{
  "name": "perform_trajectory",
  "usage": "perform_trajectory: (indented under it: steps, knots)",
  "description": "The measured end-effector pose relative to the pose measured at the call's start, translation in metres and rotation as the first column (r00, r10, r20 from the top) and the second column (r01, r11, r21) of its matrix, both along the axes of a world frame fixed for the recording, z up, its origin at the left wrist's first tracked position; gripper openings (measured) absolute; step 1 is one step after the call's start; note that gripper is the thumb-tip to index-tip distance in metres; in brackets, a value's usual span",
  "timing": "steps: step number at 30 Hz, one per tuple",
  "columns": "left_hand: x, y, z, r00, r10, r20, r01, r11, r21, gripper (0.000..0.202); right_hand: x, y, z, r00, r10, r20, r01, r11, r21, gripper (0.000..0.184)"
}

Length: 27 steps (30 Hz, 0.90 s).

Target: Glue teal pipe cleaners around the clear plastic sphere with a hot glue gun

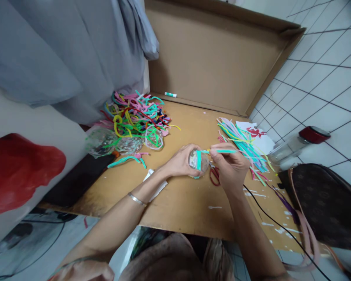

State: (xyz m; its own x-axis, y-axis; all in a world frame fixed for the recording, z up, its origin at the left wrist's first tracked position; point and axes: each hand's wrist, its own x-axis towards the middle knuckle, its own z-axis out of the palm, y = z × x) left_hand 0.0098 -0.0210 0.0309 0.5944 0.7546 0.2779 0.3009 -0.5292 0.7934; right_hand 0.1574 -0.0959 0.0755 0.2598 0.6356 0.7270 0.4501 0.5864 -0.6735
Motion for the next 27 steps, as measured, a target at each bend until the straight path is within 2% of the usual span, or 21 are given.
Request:
perform_trajectory:
  steps: [5,11,16,21,24,27]
  knots:
    - [0.000,-0.001,0.000,1.000,-0.012,0.004,0.012,1.000,0.006,0.071,0.001,0.000,0.001,0.998,0.039,-0.043,-0.039,0.999,-0.003,0.010]
    - [-0.001,0.001,0.001,1.000,-0.008,0.003,0.008,1.000,0.002,0.070,0.000,0.000,0.002,0.984,0.081,-0.156,-0.092,0.994,-0.064,0.011]
    - [-0.001,0.000,0.000,1.000,-0.006,0.003,0.006,1.000,0.000,0.071,0.000,-0.002,0.005,0.994,0.051,-0.098,-0.054,0.998,-0.035,0.010]
    - [-0.001,0.000,0.000,1.000,0.001,0.010,-0.001,1.000,-0.016,0.071,-0.001,0.002,0.005,0.989,0.104,-0.106,-0.108,0.994,-0.033,0.009]
    - [-0.001,-0.001,0.001,1.000,0.018,0.008,-0.017,1.000,-0.020,0.072,-0.001,0.007,0.001,0.998,0.055,-0.021,-0.055,0.998,-0.013,0.007]
    - [-0.001,-0.001,0.002,1.000,0.002,0.015,-0.001,1.000,-0.020,0.071,0.004,0.012,-0.009,0.997,0.021,0.072,-0.015,0.996,-0.086,0.013]
